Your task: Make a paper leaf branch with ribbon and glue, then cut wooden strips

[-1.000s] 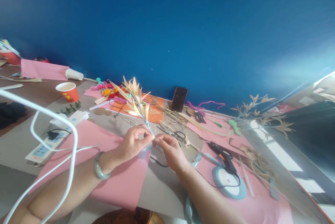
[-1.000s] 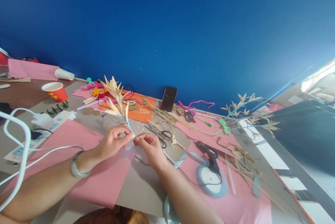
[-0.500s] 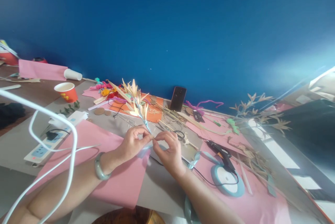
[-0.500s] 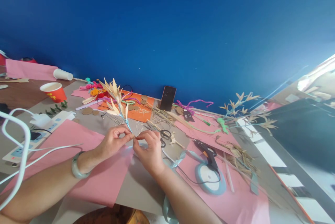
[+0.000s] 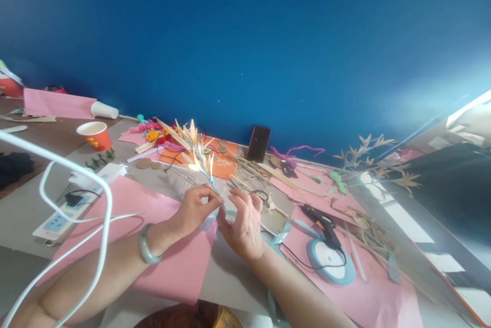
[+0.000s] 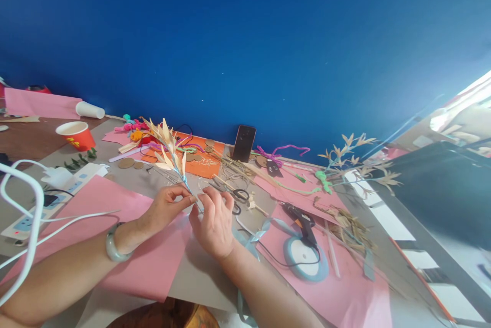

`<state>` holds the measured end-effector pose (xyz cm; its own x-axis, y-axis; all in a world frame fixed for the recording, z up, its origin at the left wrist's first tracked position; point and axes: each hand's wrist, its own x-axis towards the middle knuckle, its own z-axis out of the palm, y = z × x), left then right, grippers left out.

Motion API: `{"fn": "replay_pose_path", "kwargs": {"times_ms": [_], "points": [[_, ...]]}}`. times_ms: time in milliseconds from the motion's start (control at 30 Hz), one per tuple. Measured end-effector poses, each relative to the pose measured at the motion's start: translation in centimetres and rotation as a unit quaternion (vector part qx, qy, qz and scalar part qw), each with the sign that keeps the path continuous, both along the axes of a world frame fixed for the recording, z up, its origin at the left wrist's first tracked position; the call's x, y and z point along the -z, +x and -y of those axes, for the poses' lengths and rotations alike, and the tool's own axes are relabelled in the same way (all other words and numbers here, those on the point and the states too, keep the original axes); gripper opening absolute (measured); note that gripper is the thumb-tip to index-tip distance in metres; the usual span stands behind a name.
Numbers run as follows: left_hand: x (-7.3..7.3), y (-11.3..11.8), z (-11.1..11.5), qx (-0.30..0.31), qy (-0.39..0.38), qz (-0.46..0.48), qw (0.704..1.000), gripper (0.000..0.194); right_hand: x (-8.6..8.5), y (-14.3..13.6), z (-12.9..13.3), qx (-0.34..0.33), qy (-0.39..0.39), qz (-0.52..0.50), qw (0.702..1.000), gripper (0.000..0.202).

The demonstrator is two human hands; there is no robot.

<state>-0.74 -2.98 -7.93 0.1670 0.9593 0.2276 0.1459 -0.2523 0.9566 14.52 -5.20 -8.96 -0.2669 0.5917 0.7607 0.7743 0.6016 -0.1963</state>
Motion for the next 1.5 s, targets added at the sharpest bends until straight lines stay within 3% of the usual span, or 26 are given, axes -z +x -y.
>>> {"fn": "replay_pose_path", "kwargs": {"times_ms": [300, 433, 500, 567, 600, 700, 767, 800, 867, 1067, 1200, 1300, 1500], "points": [[0.1, -0.4, -0.7, -0.027, -0.014, 0.031, 0.999, 0.018, 0.2, -0.1, -0.3, -0.023, -0.104, 0.003, 0.994, 0.073], [0.1, -0.5, -0.9, -0.032, -0.028, 0.031, 0.999, 0.018, -0.1, 0.5, -0.4, -0.061, -0.142, -0.089, 0.984, 0.067], [0.2, -0.6, -1.0, -0.031, -0.029, 0.024, 0.999, 0.018, 0.0, 1.0, -0.8, -0.100, -0.188, -0.176, 0.961, 0.063], [0.3, -0.7, -1.0, -0.028, -0.023, 0.017, 0.999, 0.018, 0.2, 1.5, -1.6, -0.139, -0.259, -0.296, 0.909, 0.056], [0.3, -0.7, -1.1, -0.026, -0.018, 0.015, 0.999, 0.018, 0.3, 1.8, -2.2, -0.151, -0.299, -0.365, 0.869, 0.053], [0.4, -0.7, -1.1, -0.027, -0.006, 0.014, 1.000, 0.019, 0.4, 2.5, -3.7, -0.166, -0.413, -0.553, 0.704, 0.058], [0.3, -0.7, -1.1, -0.030, -0.009, 0.012, 0.999, 0.019, 0.2, 2.8, -4.4, -0.180, -0.456, -0.625, 0.608, 0.068], [0.2, -0.6, -1.1, -0.031, -0.011, 0.010, 0.999, 0.019, 0.1, 3.0, -4.6, -0.190, -0.465, -0.644, 0.577, 0.071], [0.1, -0.6, -1.0, -0.030, -0.015, 0.010, 0.999, 0.019, -0.1, 3.2, -4.8, -0.207, -0.468, -0.662, 0.547, 0.074], [0.2, -0.6, -1.0, -0.030, -0.029, 0.009, 0.999, 0.018, -0.3, 3.3, -4.6, -0.251, -0.474, -0.655, 0.533, 0.075], [0.2, -0.7, -1.0, -0.030, -0.025, 0.008, 0.999, 0.018, 0.5, 3.2, -4.5, -0.265, -0.463, -0.632, 0.563, 0.053], [0.2, -0.8, -1.1, -0.030, -0.026, 0.009, 0.999, 0.018, 1.1, 3.1, -4.6, -0.263, -0.449, -0.624, 0.583, 0.062], [0.4, -0.8, -1.2, -0.031, -0.018, 0.009, 0.999, 0.018, 1.3, 2.9, -4.6, -0.266, -0.447, -0.620, 0.587, 0.068]]}}
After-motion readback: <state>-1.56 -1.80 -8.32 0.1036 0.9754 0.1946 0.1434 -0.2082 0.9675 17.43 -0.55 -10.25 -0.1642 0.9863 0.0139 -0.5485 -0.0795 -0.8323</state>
